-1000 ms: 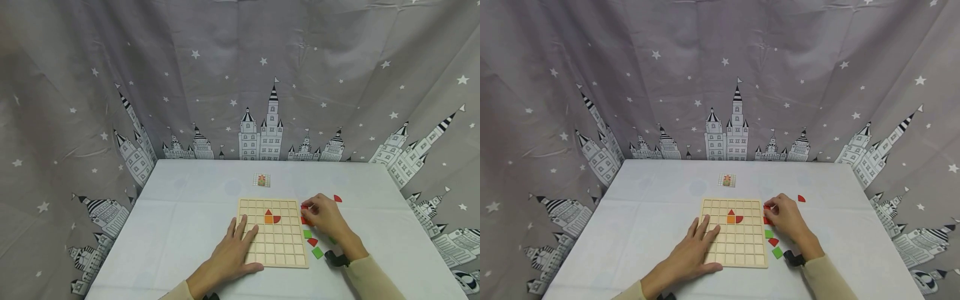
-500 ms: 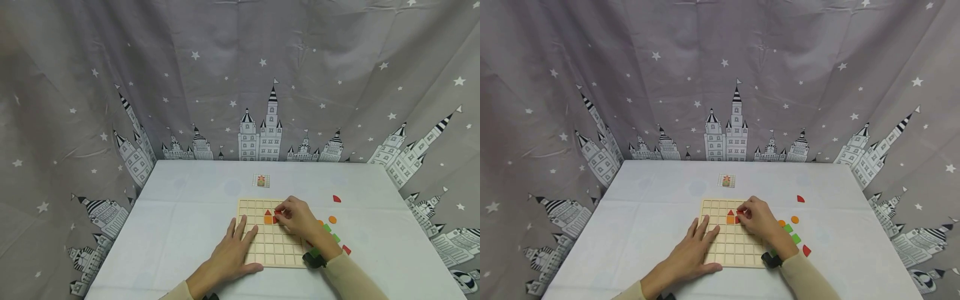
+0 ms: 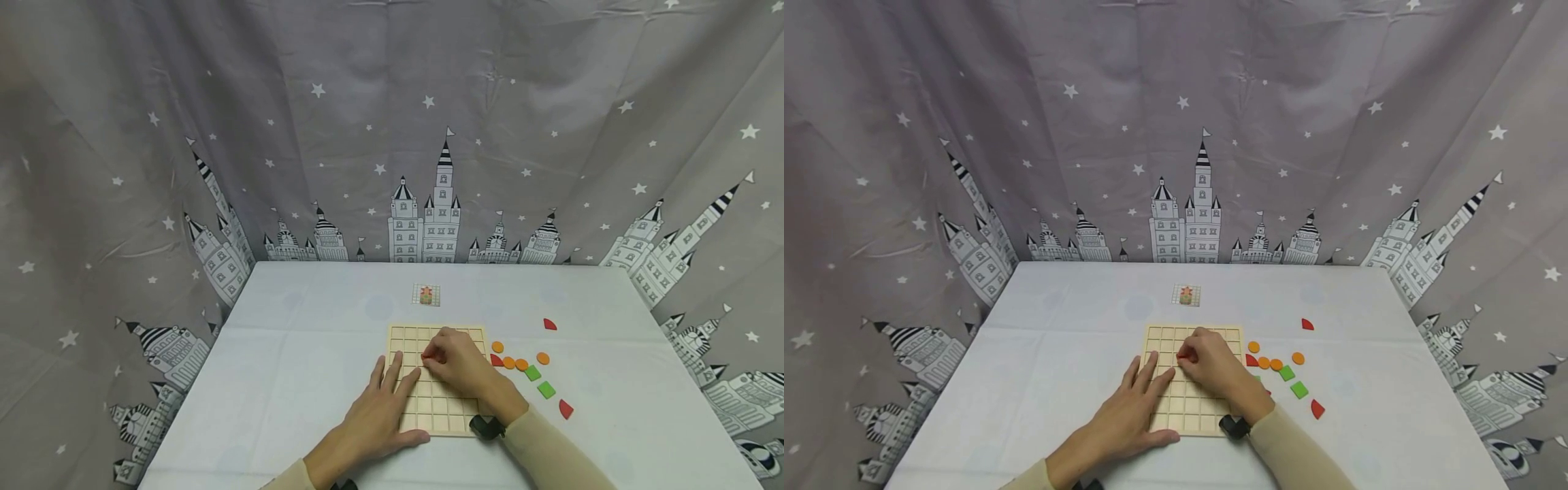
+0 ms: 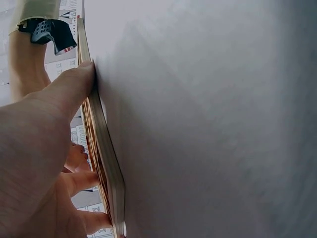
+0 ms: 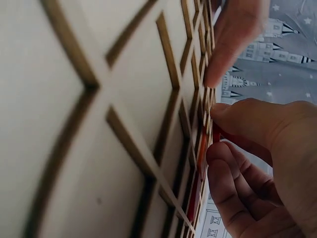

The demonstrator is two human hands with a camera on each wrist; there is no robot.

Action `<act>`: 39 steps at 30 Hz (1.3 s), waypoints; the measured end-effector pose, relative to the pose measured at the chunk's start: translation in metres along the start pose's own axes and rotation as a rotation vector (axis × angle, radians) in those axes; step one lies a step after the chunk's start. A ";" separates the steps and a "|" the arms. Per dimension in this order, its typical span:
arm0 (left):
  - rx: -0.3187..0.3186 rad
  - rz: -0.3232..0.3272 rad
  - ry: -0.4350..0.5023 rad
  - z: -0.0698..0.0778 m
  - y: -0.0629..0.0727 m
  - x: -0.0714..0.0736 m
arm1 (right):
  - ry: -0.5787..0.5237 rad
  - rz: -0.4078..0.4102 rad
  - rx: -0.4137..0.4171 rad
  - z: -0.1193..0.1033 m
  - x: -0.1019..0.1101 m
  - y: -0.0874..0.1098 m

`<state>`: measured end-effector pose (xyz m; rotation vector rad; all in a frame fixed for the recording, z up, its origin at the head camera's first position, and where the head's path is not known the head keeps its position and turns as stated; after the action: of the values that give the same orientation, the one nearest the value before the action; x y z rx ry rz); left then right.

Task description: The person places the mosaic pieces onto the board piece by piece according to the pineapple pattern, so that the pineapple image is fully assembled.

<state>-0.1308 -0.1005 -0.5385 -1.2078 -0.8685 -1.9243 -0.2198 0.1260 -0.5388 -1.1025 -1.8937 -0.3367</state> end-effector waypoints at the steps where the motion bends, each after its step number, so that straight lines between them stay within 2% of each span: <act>1: 0.000 0.000 0.001 0.000 0.000 0.000 | 0.005 -0.008 -0.002 -0.001 -0.001 0.000; 7: -0.001 -0.005 0.005 0.000 0.000 0.000 | 0.046 -0.040 -0.004 -0.003 -0.002 -0.002; 14: -0.006 -0.005 -0.009 -0.001 0.000 0.000 | 0.033 -0.056 0.018 0.001 -0.002 -0.003; 24: -0.006 -0.007 0.000 -0.001 0.001 0.001 | 0.039 0.001 -0.005 -0.002 -0.006 -0.007; 33: -0.009 -0.006 0.010 0.000 0.001 0.002 | -0.013 -0.089 -0.064 -0.001 0.001 -0.003; 39: -0.011 -0.007 -0.001 -0.001 0.000 0.000 | -0.029 -0.093 -0.056 -0.001 0.001 -0.003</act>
<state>-0.1310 -0.1008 -0.5389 -1.2143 -0.8644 -1.9365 -0.2219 0.1242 -0.5371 -1.0632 -1.9756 -0.4308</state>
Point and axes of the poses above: each hand's wrist, its own y-axis away from the middle knuckle, its own x-axis out of the back of the hand, z = x × y, the point moved 1 cm from there along -y, towards the middle knuckle, and after that the axes turned 7 degrees about -z, right-handed, at the moved point
